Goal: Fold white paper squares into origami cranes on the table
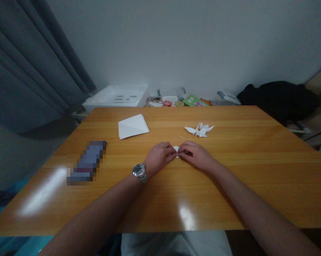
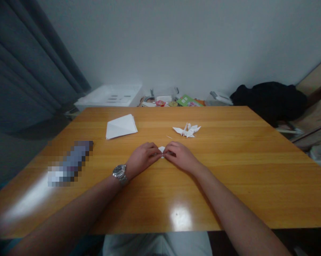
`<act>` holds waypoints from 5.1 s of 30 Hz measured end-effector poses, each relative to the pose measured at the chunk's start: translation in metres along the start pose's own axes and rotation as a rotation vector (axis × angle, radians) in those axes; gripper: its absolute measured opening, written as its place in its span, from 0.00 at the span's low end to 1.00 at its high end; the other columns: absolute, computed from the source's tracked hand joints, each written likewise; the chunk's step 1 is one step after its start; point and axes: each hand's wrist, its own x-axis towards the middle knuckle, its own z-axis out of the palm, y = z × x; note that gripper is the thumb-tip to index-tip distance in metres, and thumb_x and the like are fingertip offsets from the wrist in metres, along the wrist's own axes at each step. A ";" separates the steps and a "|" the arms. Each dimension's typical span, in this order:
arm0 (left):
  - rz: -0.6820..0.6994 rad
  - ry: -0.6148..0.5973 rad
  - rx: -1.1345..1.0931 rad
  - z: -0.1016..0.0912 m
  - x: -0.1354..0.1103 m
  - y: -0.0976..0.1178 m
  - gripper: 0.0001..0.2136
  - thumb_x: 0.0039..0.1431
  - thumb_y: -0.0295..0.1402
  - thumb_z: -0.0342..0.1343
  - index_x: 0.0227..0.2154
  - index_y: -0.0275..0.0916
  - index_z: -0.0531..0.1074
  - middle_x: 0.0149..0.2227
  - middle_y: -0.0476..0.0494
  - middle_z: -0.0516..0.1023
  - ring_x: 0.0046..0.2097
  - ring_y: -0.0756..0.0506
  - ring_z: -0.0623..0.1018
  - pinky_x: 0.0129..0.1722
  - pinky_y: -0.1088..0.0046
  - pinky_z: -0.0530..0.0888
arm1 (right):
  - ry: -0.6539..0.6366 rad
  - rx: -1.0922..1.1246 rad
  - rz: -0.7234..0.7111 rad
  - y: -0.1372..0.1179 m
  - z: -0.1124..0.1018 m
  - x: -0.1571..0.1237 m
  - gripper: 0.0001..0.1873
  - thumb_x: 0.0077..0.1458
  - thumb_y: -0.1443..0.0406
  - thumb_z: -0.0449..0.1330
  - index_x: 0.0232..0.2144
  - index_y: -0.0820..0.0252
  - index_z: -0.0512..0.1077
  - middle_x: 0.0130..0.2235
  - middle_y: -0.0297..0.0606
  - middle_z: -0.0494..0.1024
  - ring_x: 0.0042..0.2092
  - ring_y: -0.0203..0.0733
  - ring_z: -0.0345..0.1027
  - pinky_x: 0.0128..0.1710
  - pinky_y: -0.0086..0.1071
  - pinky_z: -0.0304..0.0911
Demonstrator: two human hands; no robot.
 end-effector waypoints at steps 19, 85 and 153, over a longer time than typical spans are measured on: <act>-0.111 0.024 -0.168 0.002 0.002 0.000 0.07 0.66 0.34 0.55 0.35 0.38 0.76 0.37 0.44 0.78 0.40 0.45 0.76 0.43 0.69 0.71 | -0.004 0.049 0.043 0.004 0.001 0.001 0.06 0.64 0.65 0.59 0.35 0.60 0.75 0.40 0.42 0.76 0.43 0.43 0.70 0.44 0.37 0.65; -0.210 0.062 -0.055 0.006 0.002 0.007 0.08 0.66 0.35 0.55 0.37 0.40 0.78 0.41 0.43 0.76 0.41 0.45 0.76 0.42 0.68 0.73 | -0.087 -0.242 -0.023 -0.006 -0.004 -0.008 0.12 0.64 0.65 0.58 0.45 0.52 0.81 0.55 0.43 0.78 0.54 0.51 0.74 0.56 0.49 0.69; -0.038 -0.127 0.258 -0.006 -0.016 0.013 0.23 0.73 0.40 0.43 0.65 0.35 0.60 0.66 0.33 0.64 0.64 0.40 0.68 0.64 0.59 0.65 | -0.217 -0.364 -0.015 0.013 -0.010 -0.020 0.27 0.69 0.58 0.49 0.66 0.62 0.62 0.68 0.48 0.60 0.68 0.51 0.56 0.68 0.49 0.54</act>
